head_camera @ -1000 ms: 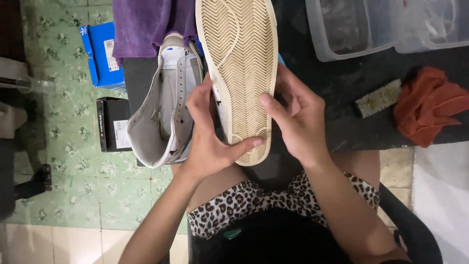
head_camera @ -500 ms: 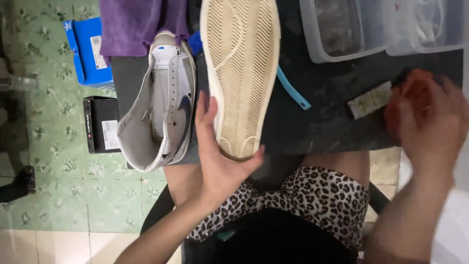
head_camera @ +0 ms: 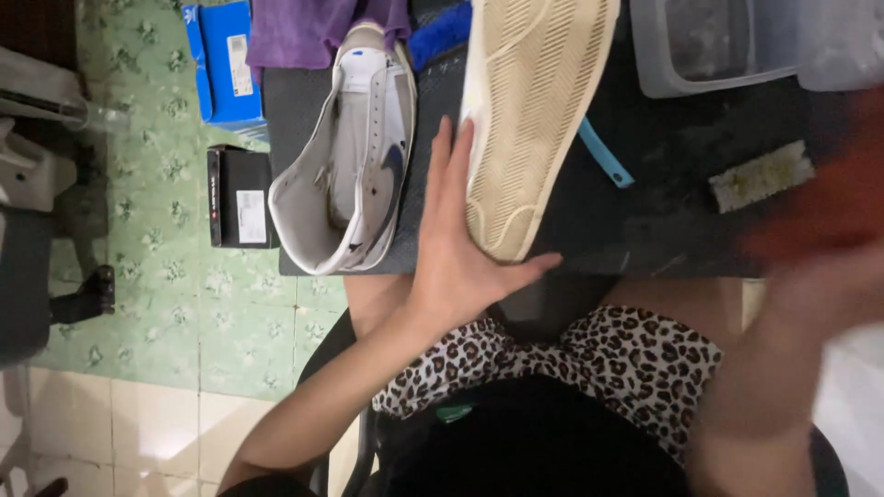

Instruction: The person cleans the sole of a white high-top sneaker using a small brush and a cloth. They scrub the textured bottom of the shoe, wipe it with a cloth, and repeat the process to remove dirt.

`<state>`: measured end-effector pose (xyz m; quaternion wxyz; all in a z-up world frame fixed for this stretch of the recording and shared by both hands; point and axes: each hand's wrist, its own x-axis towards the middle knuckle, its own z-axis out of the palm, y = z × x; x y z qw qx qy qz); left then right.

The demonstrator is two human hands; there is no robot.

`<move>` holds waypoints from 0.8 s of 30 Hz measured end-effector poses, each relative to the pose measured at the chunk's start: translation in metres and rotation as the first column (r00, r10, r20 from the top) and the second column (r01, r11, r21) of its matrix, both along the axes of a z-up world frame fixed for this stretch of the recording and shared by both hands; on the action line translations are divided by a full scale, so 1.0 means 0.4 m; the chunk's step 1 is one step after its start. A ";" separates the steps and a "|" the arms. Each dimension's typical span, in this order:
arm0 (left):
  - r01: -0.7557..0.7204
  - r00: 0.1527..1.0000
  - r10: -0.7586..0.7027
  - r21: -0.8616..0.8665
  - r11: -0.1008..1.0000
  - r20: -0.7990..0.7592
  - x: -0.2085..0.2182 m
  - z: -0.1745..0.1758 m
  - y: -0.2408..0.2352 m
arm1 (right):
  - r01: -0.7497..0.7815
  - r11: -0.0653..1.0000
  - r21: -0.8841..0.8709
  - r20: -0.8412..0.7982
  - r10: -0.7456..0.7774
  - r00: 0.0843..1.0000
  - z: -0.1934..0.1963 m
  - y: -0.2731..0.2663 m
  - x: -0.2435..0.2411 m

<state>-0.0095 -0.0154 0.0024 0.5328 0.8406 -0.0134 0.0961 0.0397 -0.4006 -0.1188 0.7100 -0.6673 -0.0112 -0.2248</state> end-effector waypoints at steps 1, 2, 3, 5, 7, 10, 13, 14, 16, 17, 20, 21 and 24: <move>0.073 0.996 -0.073 -0.002 0.997 -0.051 0.005 0.003 0.004 | 0.107 0.968 -0.227 0.254 -0.047 0.966 0.066 0.131 0.013; 0.144 0.985 -0.144 -0.006 0.990 -0.096 0.014 0.006 0.011 | 0.247 0.878 -0.411 0.493 -0.014 0.870 0.138 0.269 0.016; 0.137 0.986 -0.136 -0.003 0.991 -0.092 0.019 -0.002 0.016 | 0.243 0.880 -0.407 0.498 -0.009 0.867 0.223 0.339 0.055; 0.151 0.986 -0.156 -0.075 0.986 -0.062 0.024 -0.018 0.031 | -0.047 0.491 -0.870 0.286 0.579 0.764 0.395 0.484 0.129; 0.161 0.986 -0.163 -0.080 0.984 -0.030 0.016 -0.027 0.046 | -0.190 0.384 -0.904 0.123 0.657 0.743 0.358 0.521 0.159; 0.189 0.982 -0.190 -0.077 0.979 -0.001 0.024 -0.036 0.055 | -0.267 0.263 -0.927 0.011 0.730 0.683 0.339 0.532 0.171; 0.181 0.983 -0.183 -0.059 0.982 -0.020 0.023 -0.043 0.051 | -0.213 0.278 -0.937 0.081 0.764 0.640 0.302 0.542 0.143; 0.167 0.985 -0.168 -0.053 0.985 -0.023 0.030 -0.046 0.048 | -0.203 0.286 -0.936 0.103 0.777 0.621 0.286 0.546 0.137; 0.212 0.977 -0.212 0.009 0.977 0.016 0.026 -0.052 0.044 | -0.253 0.301 -0.920 0.114 0.819 0.562 0.306 0.562 0.088; 0.242 0.968 -0.246 0.072 0.968 0.048 0.021 -0.056 0.045 | -0.310 0.308 -0.899 0.126 0.862 0.490 0.314 0.573 0.062; 0.224 0.956 -0.254 0.195 0.955 0.146 0.019 -0.077 0.046 | -0.108 0.162 -0.981 0.097 0.888 0.450 0.308 0.557 0.050; 0.222 0.959 -0.250 0.193 0.956 0.136 0.014 -0.072 0.050 | -0.119 0.162 -0.980 0.093 0.889 0.448 0.309 0.554 0.059; 0.265 0.960 -0.267 0.037 0.964 0.088 0.013 -0.059 0.064 | -0.013 0.269 -0.963 0.252 0.915 0.314 0.322 0.543 0.100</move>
